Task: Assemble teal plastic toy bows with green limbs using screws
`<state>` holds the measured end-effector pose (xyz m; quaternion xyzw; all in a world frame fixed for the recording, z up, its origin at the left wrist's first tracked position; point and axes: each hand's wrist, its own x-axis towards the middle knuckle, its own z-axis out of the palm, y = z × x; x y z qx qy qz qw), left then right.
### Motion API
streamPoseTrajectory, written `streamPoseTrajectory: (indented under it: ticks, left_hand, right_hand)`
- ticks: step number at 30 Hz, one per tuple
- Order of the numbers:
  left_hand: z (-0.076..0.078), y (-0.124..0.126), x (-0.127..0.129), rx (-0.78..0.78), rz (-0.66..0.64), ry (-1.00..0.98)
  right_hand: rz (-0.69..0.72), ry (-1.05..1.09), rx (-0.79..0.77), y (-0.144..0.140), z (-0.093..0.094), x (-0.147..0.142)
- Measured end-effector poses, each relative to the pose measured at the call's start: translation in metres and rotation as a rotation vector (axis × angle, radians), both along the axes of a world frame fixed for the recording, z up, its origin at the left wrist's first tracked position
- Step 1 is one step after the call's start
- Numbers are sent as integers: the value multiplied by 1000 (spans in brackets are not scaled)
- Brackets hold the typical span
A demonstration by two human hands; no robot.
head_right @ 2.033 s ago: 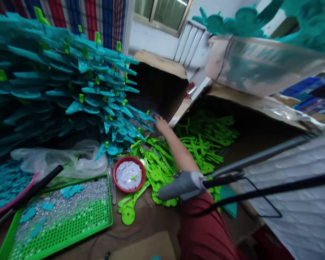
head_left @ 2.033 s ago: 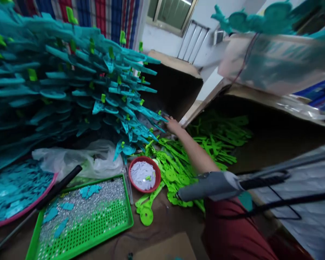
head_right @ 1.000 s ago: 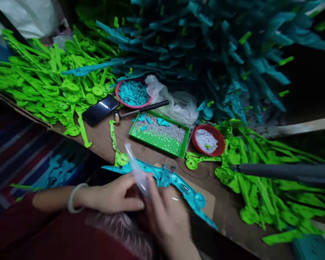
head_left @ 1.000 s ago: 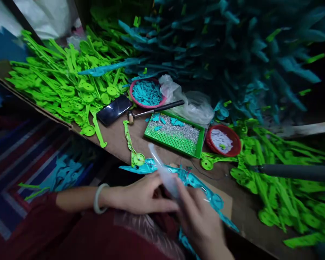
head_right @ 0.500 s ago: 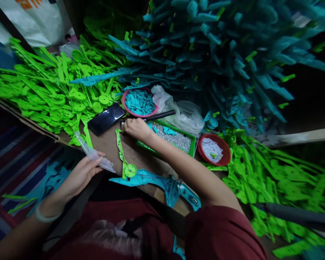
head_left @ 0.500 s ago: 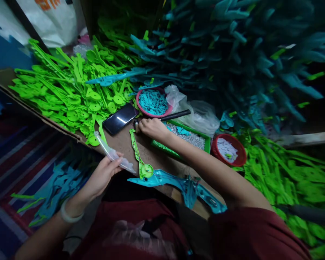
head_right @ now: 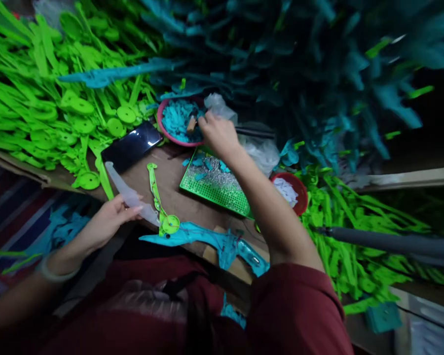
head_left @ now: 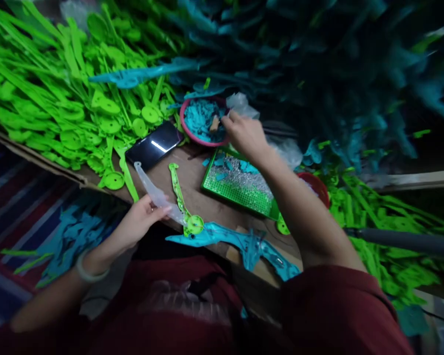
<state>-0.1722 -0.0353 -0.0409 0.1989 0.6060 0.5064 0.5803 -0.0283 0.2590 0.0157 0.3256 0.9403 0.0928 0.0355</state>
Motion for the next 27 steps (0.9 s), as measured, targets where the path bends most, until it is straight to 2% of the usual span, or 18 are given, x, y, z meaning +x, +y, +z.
streamPoseTrajectory:
  ticks: [2, 4, 6, 9, 11, 13, 15, 17, 22, 27]
  left_hand:
    - [0, -5, -6, -11, -29, 6]
    - [0, -10, -11, -34, -59, 6]
    - [1, -12, -13, -55, -79, -15]
    - [0, -9, -9, -51, -119, -80]
    - [-2, -2, -6, -54, -166, -108]
    - [-4, 6, -2, -74, -235, -118]
    - [-6, 14, 0, -94, -308, -124]
    - [-6, 21, 2, -105, -359, -125]
    - [-6, 32, 5, -135, -392, -122]
    - [-3, 31, 12, -186, -412, -127]
  right_hand:
    - [-24, 81, -16, -2, -5, 6]
    - [-28, 200, -9, -26, -5, 19]
    - [48, 314, -34, -72, -4, 38]
    - [369, 367, -315, -156, -19, 70]
    - [378, 307, -467, -198, -40, 86]
    - [319, 281, -527, -220, -60, 97]
    - [278, 295, -554, -225, -73, 104]
    - [291, 316, -574, -219, -77, 111]
    - [346, 342, -595, -207, -73, 126]
    - [363, 315, -581, -204, -72, 130]
